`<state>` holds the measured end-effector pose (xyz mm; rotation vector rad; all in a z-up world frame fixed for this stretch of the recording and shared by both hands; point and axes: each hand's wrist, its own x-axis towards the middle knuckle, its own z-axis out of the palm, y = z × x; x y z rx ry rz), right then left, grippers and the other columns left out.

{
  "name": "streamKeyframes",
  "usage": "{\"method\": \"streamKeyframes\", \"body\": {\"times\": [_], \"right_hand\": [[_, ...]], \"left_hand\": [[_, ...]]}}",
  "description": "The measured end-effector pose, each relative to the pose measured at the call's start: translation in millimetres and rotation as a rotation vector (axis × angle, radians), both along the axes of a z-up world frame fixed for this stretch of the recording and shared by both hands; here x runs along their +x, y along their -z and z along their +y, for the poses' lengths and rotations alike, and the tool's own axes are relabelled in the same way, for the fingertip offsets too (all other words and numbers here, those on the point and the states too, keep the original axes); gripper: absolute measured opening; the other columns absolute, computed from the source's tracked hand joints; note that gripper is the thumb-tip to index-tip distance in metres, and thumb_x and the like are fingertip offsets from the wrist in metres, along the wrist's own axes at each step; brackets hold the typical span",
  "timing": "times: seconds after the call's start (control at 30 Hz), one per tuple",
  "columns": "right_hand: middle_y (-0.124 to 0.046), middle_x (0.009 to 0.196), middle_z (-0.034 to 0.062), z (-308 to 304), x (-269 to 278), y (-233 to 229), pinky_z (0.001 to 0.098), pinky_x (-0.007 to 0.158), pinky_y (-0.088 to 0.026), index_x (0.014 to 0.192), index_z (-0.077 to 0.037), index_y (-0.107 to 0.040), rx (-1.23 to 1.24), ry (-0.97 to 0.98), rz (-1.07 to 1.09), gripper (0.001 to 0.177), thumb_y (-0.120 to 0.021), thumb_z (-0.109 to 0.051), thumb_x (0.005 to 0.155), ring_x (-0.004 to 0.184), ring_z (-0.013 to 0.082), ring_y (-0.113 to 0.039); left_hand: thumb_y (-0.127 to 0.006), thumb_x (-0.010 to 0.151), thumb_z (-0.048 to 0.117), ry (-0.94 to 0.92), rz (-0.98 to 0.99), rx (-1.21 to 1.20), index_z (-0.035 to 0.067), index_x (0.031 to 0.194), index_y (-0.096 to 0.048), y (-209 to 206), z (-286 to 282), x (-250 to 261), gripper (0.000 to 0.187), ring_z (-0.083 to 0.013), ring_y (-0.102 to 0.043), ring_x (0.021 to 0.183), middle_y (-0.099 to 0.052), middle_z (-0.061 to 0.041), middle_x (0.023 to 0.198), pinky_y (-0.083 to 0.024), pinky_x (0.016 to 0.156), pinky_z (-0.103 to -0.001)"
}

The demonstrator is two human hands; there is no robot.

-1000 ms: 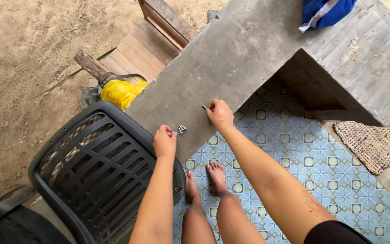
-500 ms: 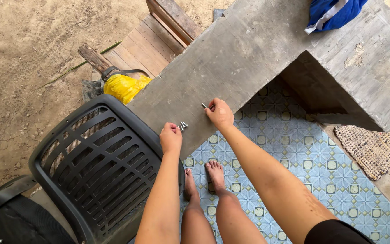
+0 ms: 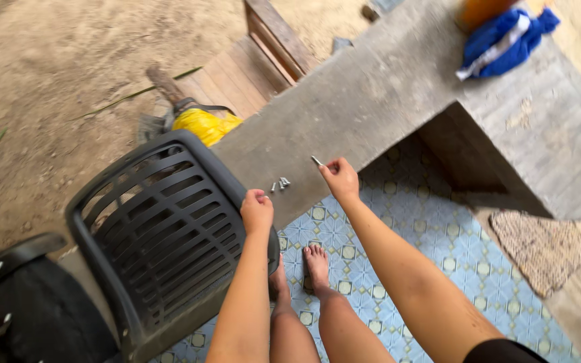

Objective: The person assembles an office chair by attaching the seat to the five-star base. They insert and tighten multiple screws by hand to secure the seat to the base, then flip the chair upright to check the assembly.

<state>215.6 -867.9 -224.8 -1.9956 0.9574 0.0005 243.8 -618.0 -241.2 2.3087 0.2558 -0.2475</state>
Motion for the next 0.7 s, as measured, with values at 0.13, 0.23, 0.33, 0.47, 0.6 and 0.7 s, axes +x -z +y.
{"method": "streamKeyframes", "body": {"times": [0.13,0.23,0.33,0.47,0.6,0.7], "right_hand": [[-0.074,0.085,0.0066,27,-22,-14,0.0341,0.077,-0.055,0.101,-0.008,-0.072,0.046,-0.023,-0.001,0.038,-0.076,-0.042,0.085,0.079,0.0187,-0.070],[-0.074,0.089,0.0045,45,-34,-24,0.0334,0.077,-0.055,0.101,-0.007,-0.071,0.012,-0.079,-0.067,0.037,-0.075,-0.040,0.086,0.082,0.0168,-0.071],[-0.075,0.092,0.0080,58,-40,-34,0.0338,0.081,-0.055,0.102,-0.008,-0.071,0.085,-0.093,0.054,0.039,-0.078,-0.041,0.084,0.085,0.0189,-0.070],[-0.070,0.107,0.0122,71,-24,-33,0.0391,0.087,-0.054,0.106,-0.010,-0.073,-0.172,-0.409,-0.164,0.032,-0.079,-0.025,0.078,0.099,0.0273,-0.067],[-0.069,0.121,0.0118,68,24,-8,0.0427,0.093,-0.053,0.117,-0.014,-0.073,-0.270,-0.657,-0.347,0.037,-0.067,-0.006,0.082,0.111,0.0351,-0.064],[-0.069,0.122,0.0079,70,67,6,0.0409,0.095,-0.054,0.123,-0.019,-0.073,-0.232,-0.760,-0.203,0.044,-0.065,-0.004,0.083,0.112,0.0308,-0.066]], "left_hand": [[-0.071,0.086,0.014,-0.067,-0.057,-0.006,0.008,0.104,-0.068,-8,27,-20,0.020,-0.0294,-0.072,0.088,-0.074,-0.012,0.094,-0.057,0.081,-0.041],[-0.070,0.086,0.014,-0.126,-0.034,-0.008,0.008,0.104,-0.069,-10,50,-38,0.019,-0.0288,-0.072,0.088,-0.075,-0.012,0.095,-0.057,0.080,-0.041],[-0.068,0.086,0.014,-0.202,-0.049,-0.056,0.009,0.103,-0.070,-16,70,-53,0.018,-0.0269,-0.073,0.088,-0.075,-0.011,0.094,-0.058,0.081,-0.039],[-0.067,0.089,0.013,-0.232,-0.061,-0.082,0.008,0.105,-0.070,-28,90,-68,0.017,-0.0257,-0.074,0.088,-0.076,-0.011,0.097,-0.058,0.082,-0.038],[-0.066,0.090,0.010,-0.278,-0.108,-0.191,0.007,0.109,-0.070,-35,97,-80,0.019,-0.0227,-0.074,0.095,-0.076,-0.011,0.102,-0.059,0.086,-0.036],[-0.065,0.093,0.011,-0.315,-0.090,-0.275,0.006,0.110,-0.069,-44,100,-87,0.018,-0.0203,-0.074,0.099,-0.075,-0.010,0.106,-0.059,0.088,-0.033]]}}
